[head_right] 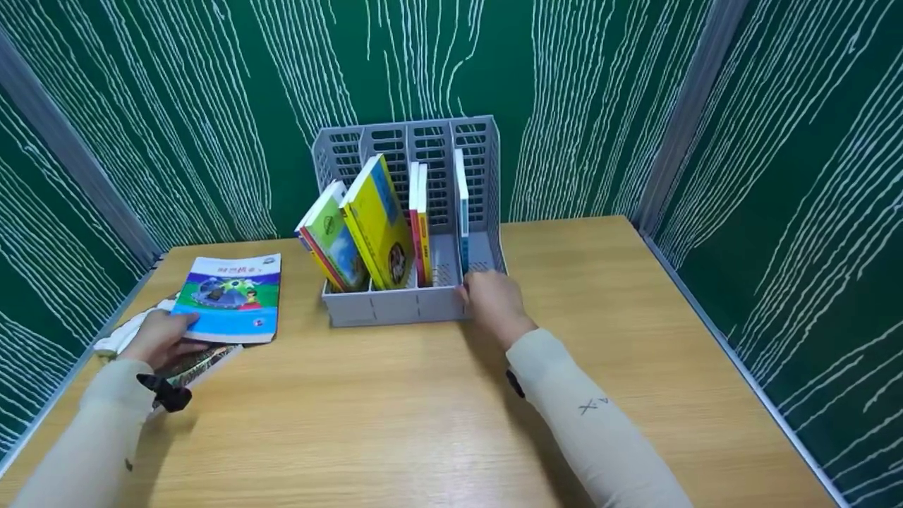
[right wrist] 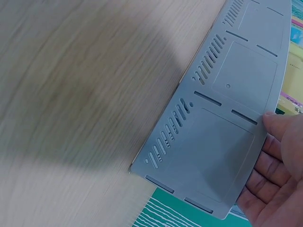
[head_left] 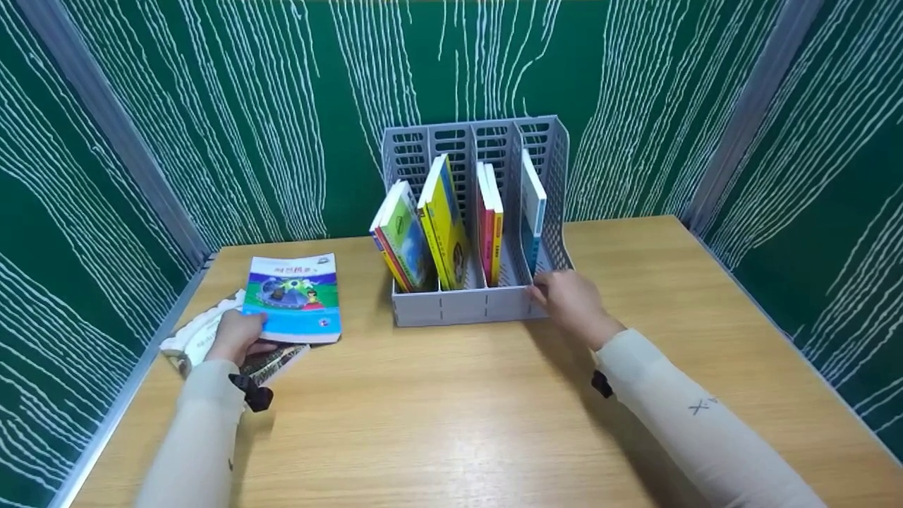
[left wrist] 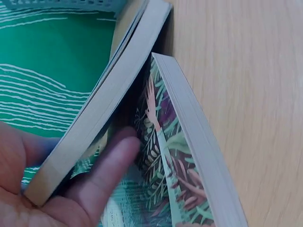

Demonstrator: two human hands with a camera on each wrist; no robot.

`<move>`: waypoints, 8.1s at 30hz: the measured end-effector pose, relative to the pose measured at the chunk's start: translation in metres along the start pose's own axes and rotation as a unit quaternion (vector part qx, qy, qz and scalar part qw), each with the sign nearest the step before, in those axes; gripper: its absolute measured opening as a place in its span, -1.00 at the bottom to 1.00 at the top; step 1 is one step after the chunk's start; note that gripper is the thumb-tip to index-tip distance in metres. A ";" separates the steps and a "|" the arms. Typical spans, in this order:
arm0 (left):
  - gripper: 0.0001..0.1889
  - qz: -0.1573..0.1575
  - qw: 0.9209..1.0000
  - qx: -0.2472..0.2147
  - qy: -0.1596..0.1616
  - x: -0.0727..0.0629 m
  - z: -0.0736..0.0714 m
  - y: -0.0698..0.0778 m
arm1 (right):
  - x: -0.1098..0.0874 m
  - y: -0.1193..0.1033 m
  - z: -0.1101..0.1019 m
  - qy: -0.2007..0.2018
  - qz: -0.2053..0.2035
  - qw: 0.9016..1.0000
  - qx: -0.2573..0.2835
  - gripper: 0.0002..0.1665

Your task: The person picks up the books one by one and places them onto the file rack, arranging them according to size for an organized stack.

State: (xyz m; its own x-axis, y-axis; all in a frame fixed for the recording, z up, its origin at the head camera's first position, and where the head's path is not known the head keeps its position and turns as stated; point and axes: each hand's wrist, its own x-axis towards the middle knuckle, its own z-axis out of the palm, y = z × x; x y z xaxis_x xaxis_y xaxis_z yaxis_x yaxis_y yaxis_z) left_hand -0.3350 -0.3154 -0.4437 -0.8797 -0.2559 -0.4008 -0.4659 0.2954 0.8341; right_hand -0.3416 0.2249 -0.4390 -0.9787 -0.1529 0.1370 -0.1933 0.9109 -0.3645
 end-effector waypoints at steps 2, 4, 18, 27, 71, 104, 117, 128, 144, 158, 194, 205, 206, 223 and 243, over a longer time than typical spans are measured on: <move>-0.33 0.012 1.000 -0.026 0.002 0.000 0.000 0.000 | 0.000 0.000 0.000 0.006 -0.003 1.000 -0.009 -0.66; -0.34 0.018 0.999 -0.044 0.005 0.000 0.000 0.001 | 0.000 0.000 0.000 0.013 -0.010 1.000 -0.020 -0.66; -0.41 0.088 0.995 -0.025 0.045 -0.013 0.012 0.017 | 0.001 -0.001 0.000 -0.007 0.007 1.000 -0.012 -0.64; -0.45 0.137 0.987 0.022 0.081 -0.026 0.026 0.025 | 0.000 -0.001 0.000 -0.007 0.012 1.000 0.006 -0.65; -0.64 0.612 0.703 0.199 0.302 -0.106 0.078 0.078 | -0.034 -0.056 -0.084 0.148 -0.029 0.942 0.301 -0.35; -0.73 0.769 0.397 0.363 0.346 -0.144 0.146 0.106 | -0.047 -0.109 -0.088 0.022 -0.096 0.843 0.529 -0.19; -0.60 0.784 0.349 0.398 0.324 -0.144 0.162 0.100 | -0.056 -0.113 -0.086 -0.026 -0.085 0.720 0.688 -0.19; -0.53 0.781 0.323 0.426 0.323 -0.143 0.166 0.105 | -0.059 -0.117 -0.093 0.028 -0.017 0.691 0.722 -0.36; -0.42 0.743 0.456 0.371 0.321 -0.139 0.168 0.125 | -0.064 -0.088 -0.127 0.115 -0.026 0.682 0.722 -0.32; -0.54 0.691 0.544 0.388 0.275 -0.103 0.167 0.109 | -0.075 -0.044 -0.154 0.225 -0.106 0.684 0.686 -0.38; -0.66 0.526 0.707 0.465 0.083 -0.046 0.212 0.068 | -0.035 -0.008 -0.098 0.222 -0.032 0.883 0.412 -0.14; -0.73 0.559 0.688 0.454 0.088 -0.040 0.217 0.061 | -0.001 -0.012 -0.082 0.129 0.025 0.921 0.368 -0.18; -0.73 0.563 0.686 0.452 0.091 -0.040 0.217 0.061 | 0.002 -0.012 -0.081 0.122 0.031 0.924 0.362 -0.18; -0.72 0.568 0.688 0.442 0.093 -0.041 0.218 0.064 | 0.047 -0.008 -0.062 0.023 0.101 0.943 0.317 -0.28; -0.74 0.551 0.697 0.451 0.082 -0.044 0.217 0.065 | 0.058 -0.001 -0.056 -0.070 0.068 0.955 0.281 -0.09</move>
State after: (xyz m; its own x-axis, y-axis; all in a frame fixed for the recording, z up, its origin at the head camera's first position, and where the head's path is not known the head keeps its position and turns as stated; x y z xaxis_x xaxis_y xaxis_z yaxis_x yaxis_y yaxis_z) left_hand -0.3475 -0.0856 -0.4541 -0.7618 0.5042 0.4067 0.5494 0.8355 -0.0068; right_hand -0.3945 0.2364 -0.3789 -0.9893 -0.1340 -0.0567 -0.0324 0.5829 -0.8119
